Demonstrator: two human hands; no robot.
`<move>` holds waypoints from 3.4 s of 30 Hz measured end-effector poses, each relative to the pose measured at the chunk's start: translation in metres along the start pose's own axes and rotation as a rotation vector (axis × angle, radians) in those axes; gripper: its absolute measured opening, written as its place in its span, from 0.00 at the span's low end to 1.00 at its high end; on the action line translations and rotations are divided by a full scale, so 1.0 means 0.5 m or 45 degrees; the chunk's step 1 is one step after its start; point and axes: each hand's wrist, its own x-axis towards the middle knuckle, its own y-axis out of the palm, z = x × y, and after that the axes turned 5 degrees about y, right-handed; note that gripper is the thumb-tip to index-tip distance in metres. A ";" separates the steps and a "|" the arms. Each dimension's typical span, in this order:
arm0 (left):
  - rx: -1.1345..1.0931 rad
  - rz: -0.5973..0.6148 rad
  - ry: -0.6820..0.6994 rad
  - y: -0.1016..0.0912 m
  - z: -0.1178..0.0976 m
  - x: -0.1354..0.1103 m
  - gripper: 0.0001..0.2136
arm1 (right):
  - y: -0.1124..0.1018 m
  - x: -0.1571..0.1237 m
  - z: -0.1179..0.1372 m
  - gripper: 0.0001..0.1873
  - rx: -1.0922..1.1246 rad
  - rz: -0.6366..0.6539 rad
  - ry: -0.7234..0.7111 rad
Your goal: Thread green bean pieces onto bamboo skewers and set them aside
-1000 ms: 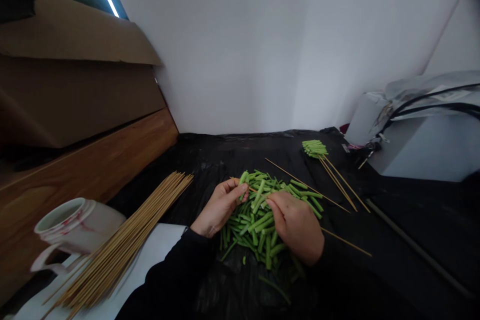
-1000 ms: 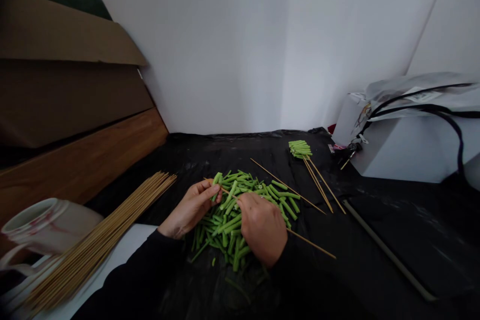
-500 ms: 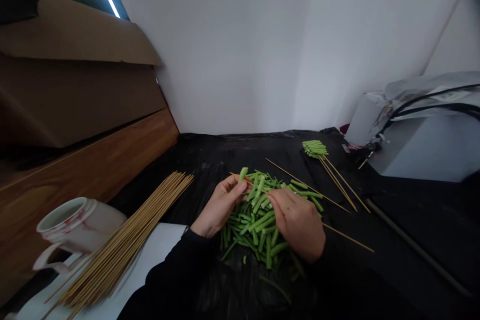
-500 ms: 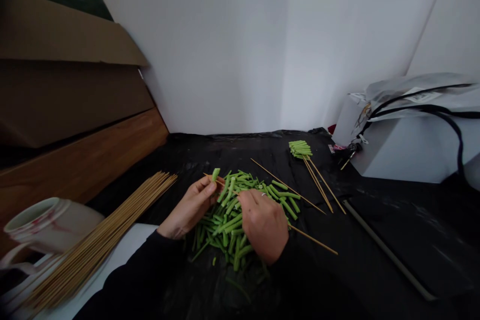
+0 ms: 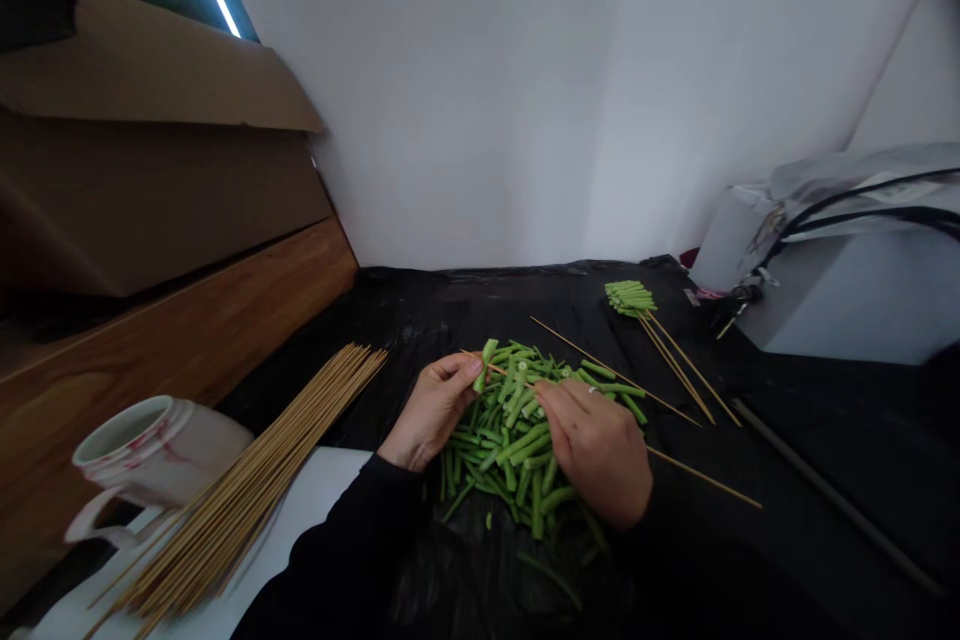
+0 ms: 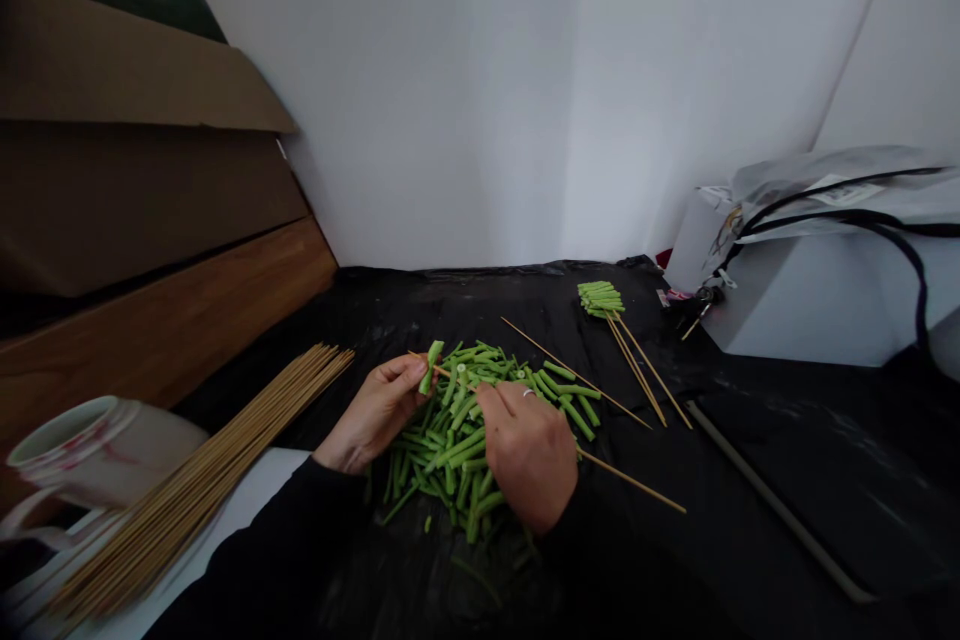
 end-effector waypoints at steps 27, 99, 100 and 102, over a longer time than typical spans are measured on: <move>1.441 0.344 -0.224 -0.156 -0.105 0.021 0.10 | -0.012 0.017 -0.031 0.12 -0.129 -0.047 0.006; -0.034 -0.001 0.048 0.039 0.005 0.036 0.16 | -0.018 0.008 -0.095 0.14 -0.190 -0.149 -0.142; -0.025 -0.005 0.053 0.039 0.005 0.036 0.16 | -0.018 0.008 -0.096 0.14 -0.193 -0.144 -0.137; -0.006 -0.029 0.064 0.038 0.007 0.037 0.16 | -0.017 0.008 -0.096 0.14 -0.196 -0.139 -0.127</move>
